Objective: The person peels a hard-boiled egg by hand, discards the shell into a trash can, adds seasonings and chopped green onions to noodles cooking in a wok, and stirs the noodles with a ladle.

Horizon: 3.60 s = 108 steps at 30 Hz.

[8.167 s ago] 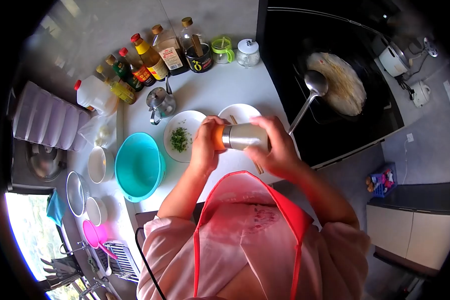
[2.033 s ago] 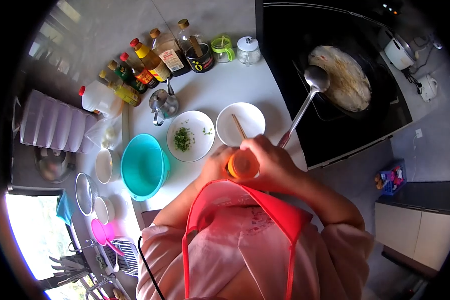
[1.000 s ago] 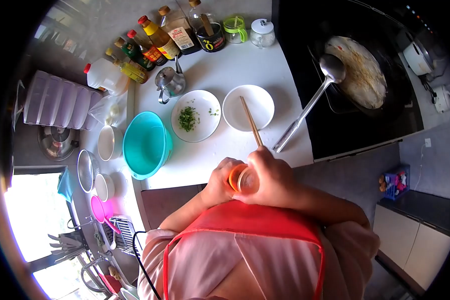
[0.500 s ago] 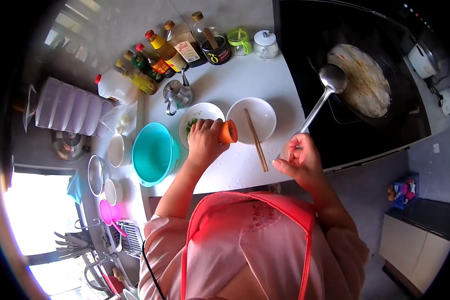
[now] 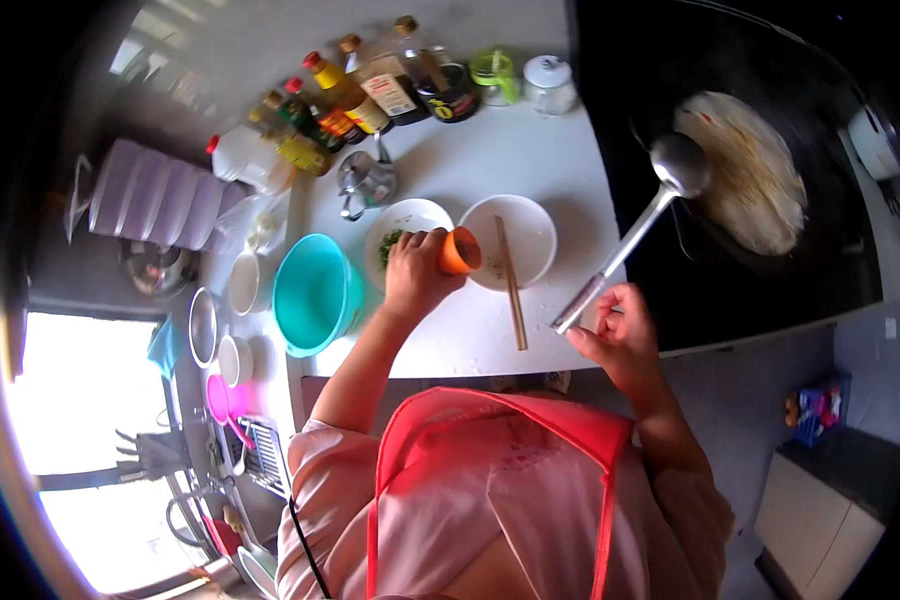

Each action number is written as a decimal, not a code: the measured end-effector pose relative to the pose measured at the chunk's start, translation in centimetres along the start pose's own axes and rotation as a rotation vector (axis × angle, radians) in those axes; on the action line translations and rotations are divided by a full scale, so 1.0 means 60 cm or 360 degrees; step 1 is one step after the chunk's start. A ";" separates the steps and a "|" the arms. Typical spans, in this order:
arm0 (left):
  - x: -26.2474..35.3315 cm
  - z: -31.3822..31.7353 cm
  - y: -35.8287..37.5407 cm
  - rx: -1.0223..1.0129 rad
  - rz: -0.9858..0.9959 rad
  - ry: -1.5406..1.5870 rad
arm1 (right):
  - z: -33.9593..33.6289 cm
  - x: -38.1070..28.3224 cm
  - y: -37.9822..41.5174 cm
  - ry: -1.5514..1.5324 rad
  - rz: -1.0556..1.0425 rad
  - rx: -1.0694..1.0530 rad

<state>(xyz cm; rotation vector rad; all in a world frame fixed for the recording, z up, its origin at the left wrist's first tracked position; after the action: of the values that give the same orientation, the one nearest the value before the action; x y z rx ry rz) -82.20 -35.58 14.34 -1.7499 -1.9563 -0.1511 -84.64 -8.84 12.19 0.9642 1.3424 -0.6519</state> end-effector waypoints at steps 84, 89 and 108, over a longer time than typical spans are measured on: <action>-0.595 -0.575 0.472 0.0199 -0.1107 -0.0856 | 0.538 -0.136 -0.064 0.0528 -0.0165 -0.0467; -0.566 -0.562 0.353 0.0510 -0.0912 -0.0271 | 0.550 -0.150 -0.072 0.0557 -0.0177 -0.0540; -0.493 -0.484 0.203 0.0408 -0.0224 -0.0526 | 0.696 -0.189 -0.190 0.0832 -0.0937 -0.0555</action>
<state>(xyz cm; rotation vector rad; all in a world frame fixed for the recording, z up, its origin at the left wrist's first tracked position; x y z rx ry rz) -60.79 -71.95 23.55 -1.5450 -2.2159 0.3482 -75.23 -52.00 19.29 0.4547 2.1632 -0.5854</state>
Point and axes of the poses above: each hand's wrist, its own y-axis away from the middle knuckle, its own z-axis out of the palm, x = y × z, the point moved 7 cm from there along -y, towards the middle knuckle, and after that the axes turned 15 degrees about y, right-handed, at the moved point
